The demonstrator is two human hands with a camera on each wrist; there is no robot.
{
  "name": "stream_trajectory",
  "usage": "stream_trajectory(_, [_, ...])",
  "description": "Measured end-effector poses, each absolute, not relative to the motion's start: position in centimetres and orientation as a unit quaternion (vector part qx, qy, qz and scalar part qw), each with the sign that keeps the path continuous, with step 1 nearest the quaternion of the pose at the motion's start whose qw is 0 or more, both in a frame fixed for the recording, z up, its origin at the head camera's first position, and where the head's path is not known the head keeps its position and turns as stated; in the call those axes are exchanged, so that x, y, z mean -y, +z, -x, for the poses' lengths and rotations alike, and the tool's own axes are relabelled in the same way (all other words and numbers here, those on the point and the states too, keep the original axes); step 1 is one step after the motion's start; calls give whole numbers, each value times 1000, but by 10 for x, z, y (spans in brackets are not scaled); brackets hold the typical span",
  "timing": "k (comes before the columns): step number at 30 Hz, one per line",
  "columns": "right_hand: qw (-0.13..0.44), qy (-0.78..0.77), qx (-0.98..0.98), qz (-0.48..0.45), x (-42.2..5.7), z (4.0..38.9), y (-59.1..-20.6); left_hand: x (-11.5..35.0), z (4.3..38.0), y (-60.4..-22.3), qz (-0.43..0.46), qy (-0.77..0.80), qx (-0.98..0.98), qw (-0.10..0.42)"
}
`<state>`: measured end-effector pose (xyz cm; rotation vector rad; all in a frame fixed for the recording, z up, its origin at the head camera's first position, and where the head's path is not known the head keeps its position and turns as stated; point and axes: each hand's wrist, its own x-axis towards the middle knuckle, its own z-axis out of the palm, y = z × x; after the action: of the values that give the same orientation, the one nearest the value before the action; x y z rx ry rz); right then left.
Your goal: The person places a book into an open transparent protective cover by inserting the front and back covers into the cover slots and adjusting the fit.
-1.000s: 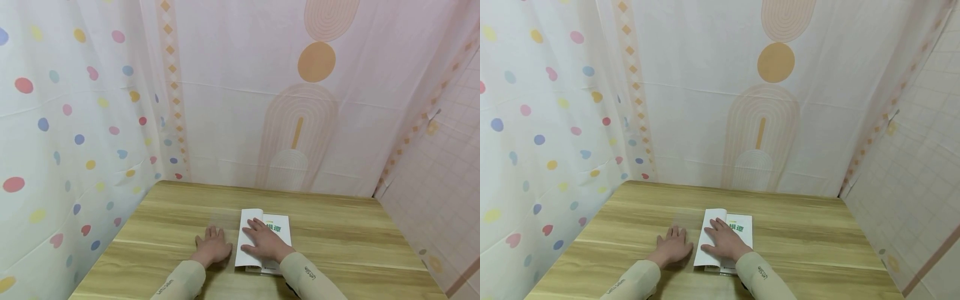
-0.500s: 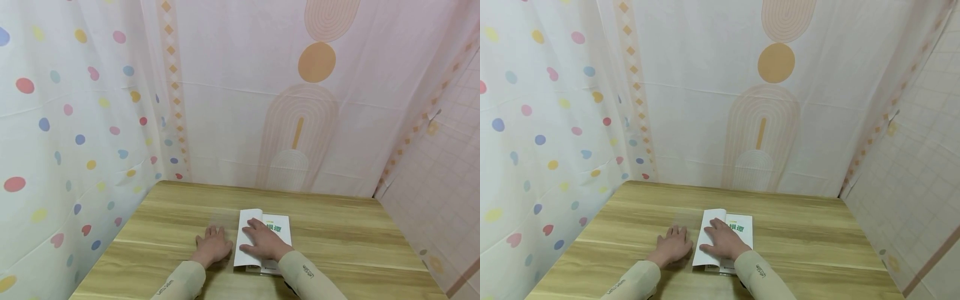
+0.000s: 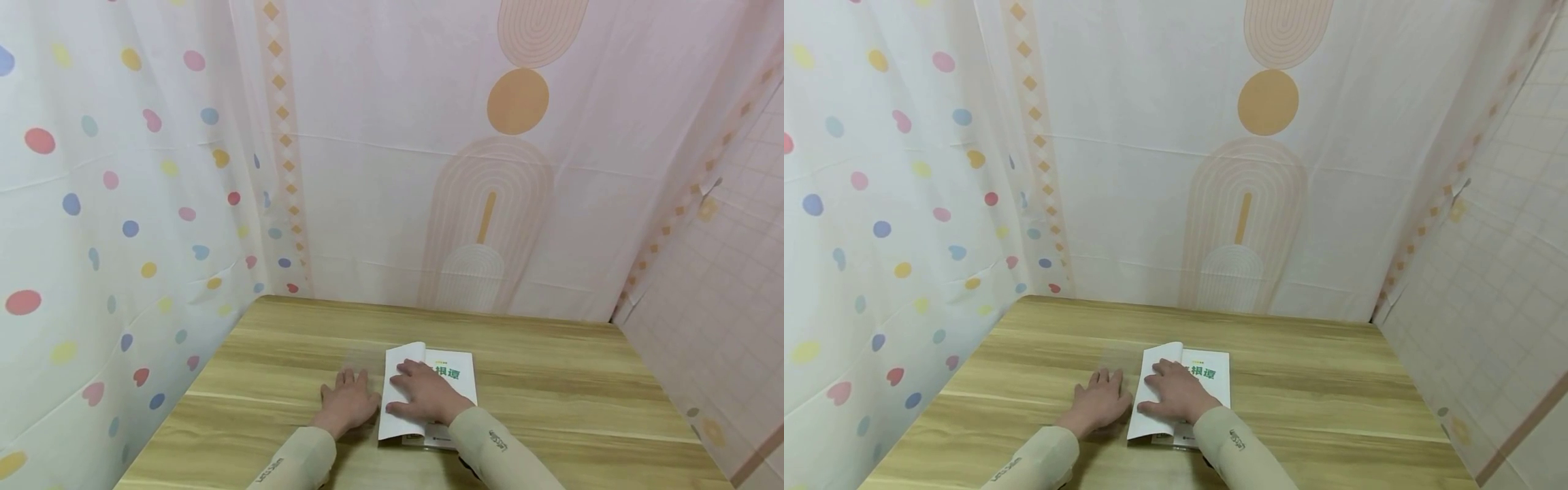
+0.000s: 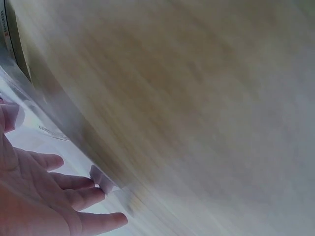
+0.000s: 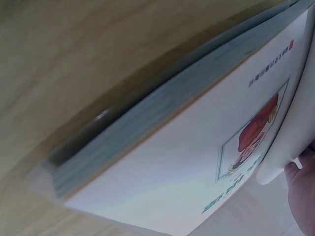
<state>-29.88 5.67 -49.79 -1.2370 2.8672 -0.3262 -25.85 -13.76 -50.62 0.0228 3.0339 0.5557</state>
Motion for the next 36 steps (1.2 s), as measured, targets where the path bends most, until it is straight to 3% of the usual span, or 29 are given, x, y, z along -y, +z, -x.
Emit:
stream_trajectory(24, [9, -47, -936, 350, -41, 294, -497, 141, 251, -497, -50, 164, -984, 39])
stream_trajectory(36, [-26, -3, -937, 348, -37, 294, -503, 144, 251, -494, -63, 177, -980, 72])
